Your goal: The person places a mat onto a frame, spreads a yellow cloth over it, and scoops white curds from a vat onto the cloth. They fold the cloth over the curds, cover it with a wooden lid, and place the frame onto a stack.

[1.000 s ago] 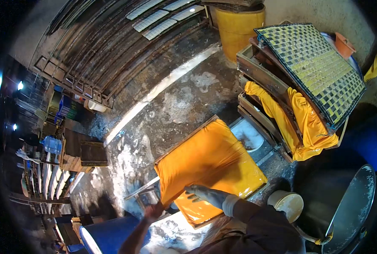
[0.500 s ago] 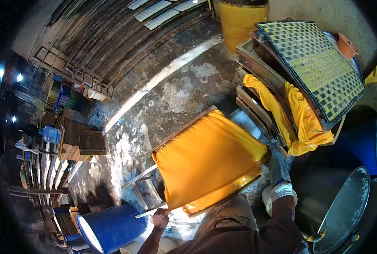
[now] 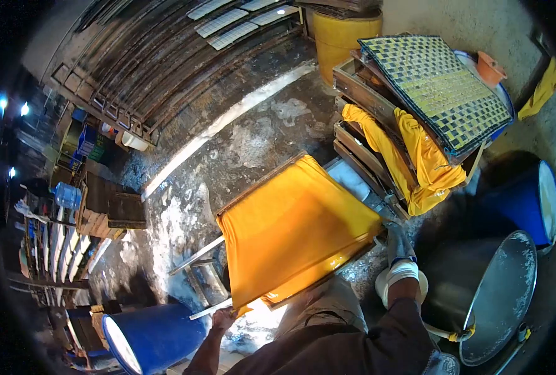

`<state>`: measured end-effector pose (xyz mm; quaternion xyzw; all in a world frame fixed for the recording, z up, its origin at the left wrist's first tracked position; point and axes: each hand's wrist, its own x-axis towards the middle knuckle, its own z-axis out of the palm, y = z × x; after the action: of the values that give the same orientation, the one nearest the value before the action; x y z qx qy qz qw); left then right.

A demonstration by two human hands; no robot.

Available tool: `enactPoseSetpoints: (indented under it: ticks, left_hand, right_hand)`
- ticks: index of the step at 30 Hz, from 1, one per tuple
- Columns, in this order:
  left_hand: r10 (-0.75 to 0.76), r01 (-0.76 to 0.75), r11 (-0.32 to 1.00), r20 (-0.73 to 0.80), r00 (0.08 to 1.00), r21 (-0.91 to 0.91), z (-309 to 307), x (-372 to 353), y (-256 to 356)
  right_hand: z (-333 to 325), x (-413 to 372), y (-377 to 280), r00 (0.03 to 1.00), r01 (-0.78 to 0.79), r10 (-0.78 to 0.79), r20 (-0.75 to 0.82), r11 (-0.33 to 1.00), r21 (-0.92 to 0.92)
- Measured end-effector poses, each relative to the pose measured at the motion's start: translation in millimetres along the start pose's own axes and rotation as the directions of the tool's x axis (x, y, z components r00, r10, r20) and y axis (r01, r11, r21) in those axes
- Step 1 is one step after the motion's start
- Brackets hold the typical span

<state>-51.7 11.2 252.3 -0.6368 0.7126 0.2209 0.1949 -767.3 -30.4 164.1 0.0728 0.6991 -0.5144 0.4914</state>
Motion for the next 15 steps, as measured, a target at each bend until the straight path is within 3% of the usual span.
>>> enactPoseSetpoints:
  ticks: [2,4,6,8,9,10,11,13,15]
  left_hand:
    - [-0.005,0.004,0.999,0.021,1.0,0.049,18.7,11.9,-10.4]
    - [0.052,-0.053,0.998,-0.049,0.997,-0.023,33.2,15.9,-15.7]
    - [0.124,-0.153,0.98,-0.213,0.969,-0.126,53.3,24.6,-12.6]
    - [0.119,-0.184,0.955,-0.268,0.956,-0.233,50.3,25.3,2.7]
    - [0.13,-0.21,0.957,-0.355,0.926,-0.199,69.1,30.1,0.3]
    - [0.128,-0.215,0.954,-0.362,0.923,-0.208,87.3,33.1,-0.2]
    - [0.032,-0.123,0.948,-0.299,0.954,-0.293,96.0,35.5,1.7]
    - [-0.096,-0.006,0.878,-0.187,0.978,-0.479,106.3,35.7,3.6]
    - [-0.087,-0.064,0.836,-0.246,0.965,-0.545,117.2,29.1,2.5]
  right_hand:
    - [-3.2,-10.5,-2.6,1.0,0.024,-0.024,0.001,0.997,-0.069]
    - [-6.5,-18.9,-4.4,0.999,0.046,-0.046,0.007,0.99,-0.13]
    - [-11.9,-28.9,-8.6,0.998,0.066,-0.066,0.008,0.979,-0.191]
    - [-16.9,-38.9,-14.1,0.996,0.085,-0.084,0.011,0.972,-0.22]
    - [-20.9,-43.5,-15.7,0.995,0.094,-0.095,0.008,0.968,-0.232]
    - [-25.3,-48.4,-17.5,0.994,0.105,-0.105,0.01,0.966,-0.238]
    - [-33.9,-42.4,-14.4,0.993,0.116,-0.117,0.01,0.964,-0.239]
    - [-52.3,-28.1,-7.4,0.966,0.199,-0.249,-0.07,0.889,-0.413]
    - [-50.5,-41.9,-10.8,0.975,0.18,-0.209,-0.07,0.94,-0.289]
